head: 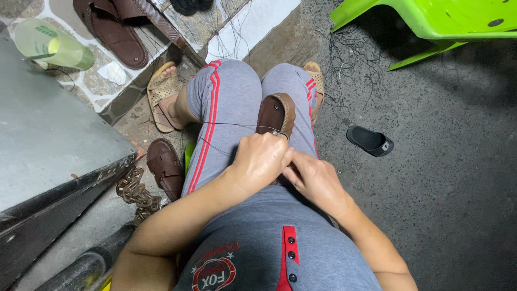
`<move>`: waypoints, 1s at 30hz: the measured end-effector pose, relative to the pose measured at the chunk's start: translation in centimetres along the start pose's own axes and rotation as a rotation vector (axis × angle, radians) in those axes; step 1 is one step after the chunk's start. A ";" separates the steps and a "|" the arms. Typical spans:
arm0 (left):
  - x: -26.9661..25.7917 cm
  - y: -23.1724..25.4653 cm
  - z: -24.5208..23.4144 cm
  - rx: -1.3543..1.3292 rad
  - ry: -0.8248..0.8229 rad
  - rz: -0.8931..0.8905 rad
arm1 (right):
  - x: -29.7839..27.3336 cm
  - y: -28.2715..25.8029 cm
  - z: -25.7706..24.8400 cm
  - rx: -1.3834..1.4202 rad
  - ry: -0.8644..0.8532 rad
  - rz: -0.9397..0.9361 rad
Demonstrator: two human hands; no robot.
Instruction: The person sits on a low stool and sews a brown leather sandal held on their lap. They use a curved stitching awl and a needle with thread to stitch along the sandal's edge, repeatedly pulling the thread tight. The person briefly lifts the sandal to inspect the stitching before continuing.
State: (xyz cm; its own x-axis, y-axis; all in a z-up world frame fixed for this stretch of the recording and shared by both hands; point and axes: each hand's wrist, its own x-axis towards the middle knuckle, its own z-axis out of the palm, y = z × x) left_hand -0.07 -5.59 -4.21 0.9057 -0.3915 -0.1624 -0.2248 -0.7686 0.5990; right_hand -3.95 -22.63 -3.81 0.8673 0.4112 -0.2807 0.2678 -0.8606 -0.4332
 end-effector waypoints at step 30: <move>-1.3 0.8 -1.1 -0.039 0.116 -0.069 | -0.7 -1.3 -0.3 -0.266 0.120 -0.074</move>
State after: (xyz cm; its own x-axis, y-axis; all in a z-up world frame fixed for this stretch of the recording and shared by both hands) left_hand -1.03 -5.12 -2.70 0.9544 -0.2759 -0.1138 -0.1487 -0.7702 0.6202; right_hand -4.81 -21.89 -2.73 0.8804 0.4511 -0.1462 0.4192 -0.8845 -0.2048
